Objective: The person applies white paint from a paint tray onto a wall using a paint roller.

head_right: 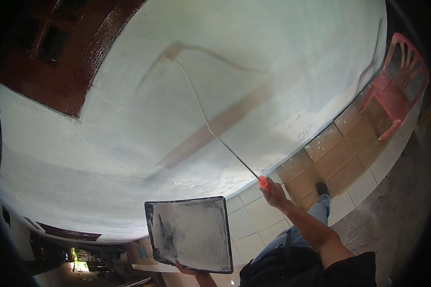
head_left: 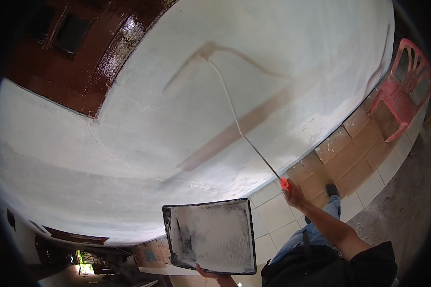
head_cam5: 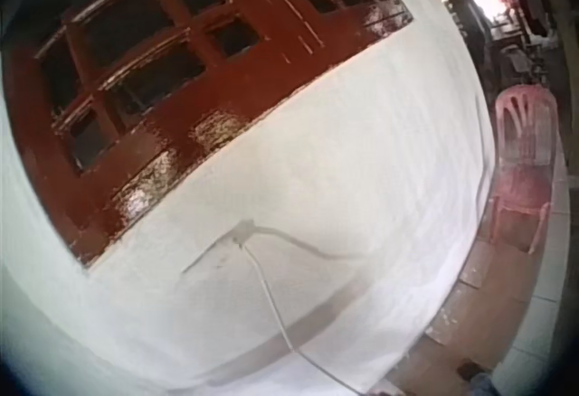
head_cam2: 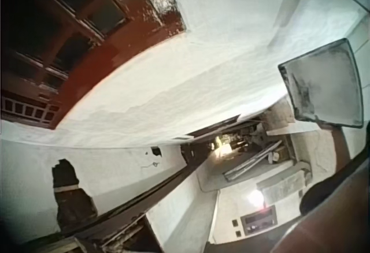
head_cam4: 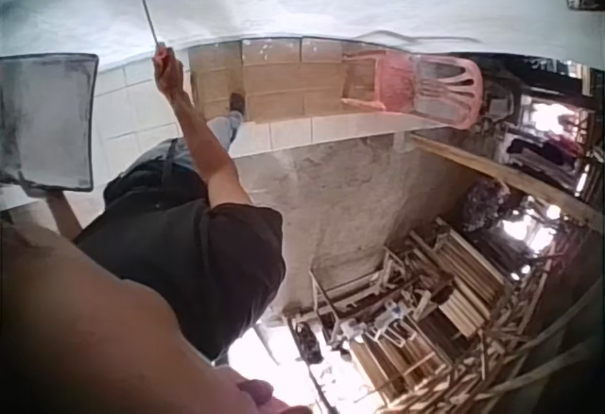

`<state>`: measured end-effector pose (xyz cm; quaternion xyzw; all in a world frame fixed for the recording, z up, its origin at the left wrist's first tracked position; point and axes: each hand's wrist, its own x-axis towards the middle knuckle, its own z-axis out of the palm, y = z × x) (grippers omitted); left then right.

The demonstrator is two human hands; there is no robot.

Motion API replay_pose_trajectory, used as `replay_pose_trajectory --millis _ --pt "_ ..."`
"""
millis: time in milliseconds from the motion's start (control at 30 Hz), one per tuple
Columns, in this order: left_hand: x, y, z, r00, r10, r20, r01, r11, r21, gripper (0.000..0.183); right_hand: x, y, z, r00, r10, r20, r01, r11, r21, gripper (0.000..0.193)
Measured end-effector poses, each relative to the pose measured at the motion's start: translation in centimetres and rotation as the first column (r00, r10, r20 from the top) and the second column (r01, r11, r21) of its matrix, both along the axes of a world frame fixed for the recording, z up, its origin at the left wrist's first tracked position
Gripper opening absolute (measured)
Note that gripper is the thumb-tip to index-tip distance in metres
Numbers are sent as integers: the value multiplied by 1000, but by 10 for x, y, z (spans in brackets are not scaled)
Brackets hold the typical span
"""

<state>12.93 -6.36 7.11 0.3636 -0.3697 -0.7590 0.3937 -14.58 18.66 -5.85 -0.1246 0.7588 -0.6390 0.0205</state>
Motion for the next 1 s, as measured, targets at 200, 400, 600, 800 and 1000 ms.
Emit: replay_pose_trajectory --millis 200,400,600,800,1000 --pt "-6 11 11 998 -58 -23 59 998 37 81 7 5 -14 1000 -18 8 18 999 45 27" --pt "-7 8 9 998 -68 13 67 997 30 81 58 19 -63 997 -63 37 58 992 112 30" --pt "-4 6 12 994 -72 85 74 997 -12 80 13 -2 1 997 -5 83 1 999 41 30" --pt "-9 13 19 988 -11 156 15 1000 -22 81 31 15 -35 997 -13 81 9 998 56 30" --pt "-4 5 12 989 -72 132 73 997 -2 80 74 32 -62 984 -36 177 11 989 145 28"
